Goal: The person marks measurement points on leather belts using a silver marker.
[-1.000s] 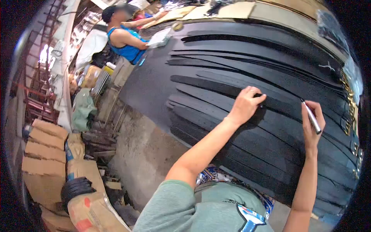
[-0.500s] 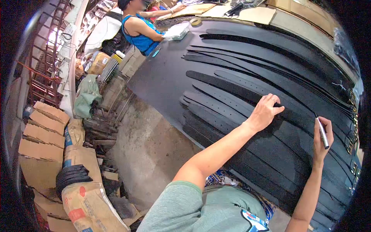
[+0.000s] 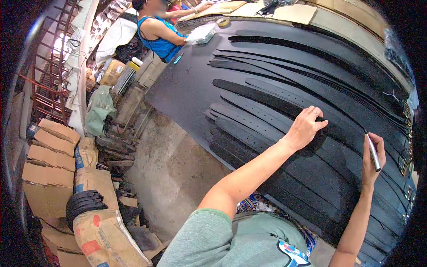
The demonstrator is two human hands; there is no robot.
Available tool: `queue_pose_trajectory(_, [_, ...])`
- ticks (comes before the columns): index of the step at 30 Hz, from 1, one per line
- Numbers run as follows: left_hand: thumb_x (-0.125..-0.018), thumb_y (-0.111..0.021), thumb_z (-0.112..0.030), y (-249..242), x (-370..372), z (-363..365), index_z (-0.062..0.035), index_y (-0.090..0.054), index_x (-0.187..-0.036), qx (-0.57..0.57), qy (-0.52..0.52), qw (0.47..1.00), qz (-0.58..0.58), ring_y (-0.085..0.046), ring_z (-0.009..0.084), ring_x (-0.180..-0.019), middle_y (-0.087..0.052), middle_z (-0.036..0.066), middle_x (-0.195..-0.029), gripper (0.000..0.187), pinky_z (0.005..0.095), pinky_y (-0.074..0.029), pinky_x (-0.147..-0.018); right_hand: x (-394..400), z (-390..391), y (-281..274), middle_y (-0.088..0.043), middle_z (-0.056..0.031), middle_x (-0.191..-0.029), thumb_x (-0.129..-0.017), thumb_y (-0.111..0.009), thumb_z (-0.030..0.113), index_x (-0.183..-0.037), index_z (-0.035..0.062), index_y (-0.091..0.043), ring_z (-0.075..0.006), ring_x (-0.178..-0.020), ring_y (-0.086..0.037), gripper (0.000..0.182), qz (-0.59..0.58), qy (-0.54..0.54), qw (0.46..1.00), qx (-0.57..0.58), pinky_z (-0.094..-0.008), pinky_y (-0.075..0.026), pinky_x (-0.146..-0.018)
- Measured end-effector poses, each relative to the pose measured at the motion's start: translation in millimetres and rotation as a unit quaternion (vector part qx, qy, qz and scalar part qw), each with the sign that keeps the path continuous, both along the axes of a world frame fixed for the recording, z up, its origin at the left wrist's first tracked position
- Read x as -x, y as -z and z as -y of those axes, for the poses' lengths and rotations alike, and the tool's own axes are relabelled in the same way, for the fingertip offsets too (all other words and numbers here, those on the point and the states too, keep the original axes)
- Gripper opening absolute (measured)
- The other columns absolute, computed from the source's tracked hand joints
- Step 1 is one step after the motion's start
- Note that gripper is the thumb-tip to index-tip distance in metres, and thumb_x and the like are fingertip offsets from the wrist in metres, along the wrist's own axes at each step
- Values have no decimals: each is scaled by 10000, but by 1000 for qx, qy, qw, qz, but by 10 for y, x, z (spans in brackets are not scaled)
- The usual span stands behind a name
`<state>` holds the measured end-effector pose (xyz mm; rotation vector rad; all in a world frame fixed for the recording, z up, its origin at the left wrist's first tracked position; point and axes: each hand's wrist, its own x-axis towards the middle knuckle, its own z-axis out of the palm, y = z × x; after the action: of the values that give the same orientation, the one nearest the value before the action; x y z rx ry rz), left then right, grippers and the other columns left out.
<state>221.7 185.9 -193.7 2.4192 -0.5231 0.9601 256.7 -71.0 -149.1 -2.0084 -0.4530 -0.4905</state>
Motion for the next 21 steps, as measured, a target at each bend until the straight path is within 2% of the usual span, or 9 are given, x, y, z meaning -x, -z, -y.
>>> queue_pose_trajectory(21, [-718, -590, -24, 14, 0, -2, -86, -721, -932, 13, 4, 1000, -4, -563, 293, -948, -576, 109, -964, 259, 388, -472, -843, -35, 12, 44, -576, 3, -808, -928, -636, 111, -989, 25, -625, -48, -709, -488, 106, 4, -6, 1000, -2, -187, -420, -650])
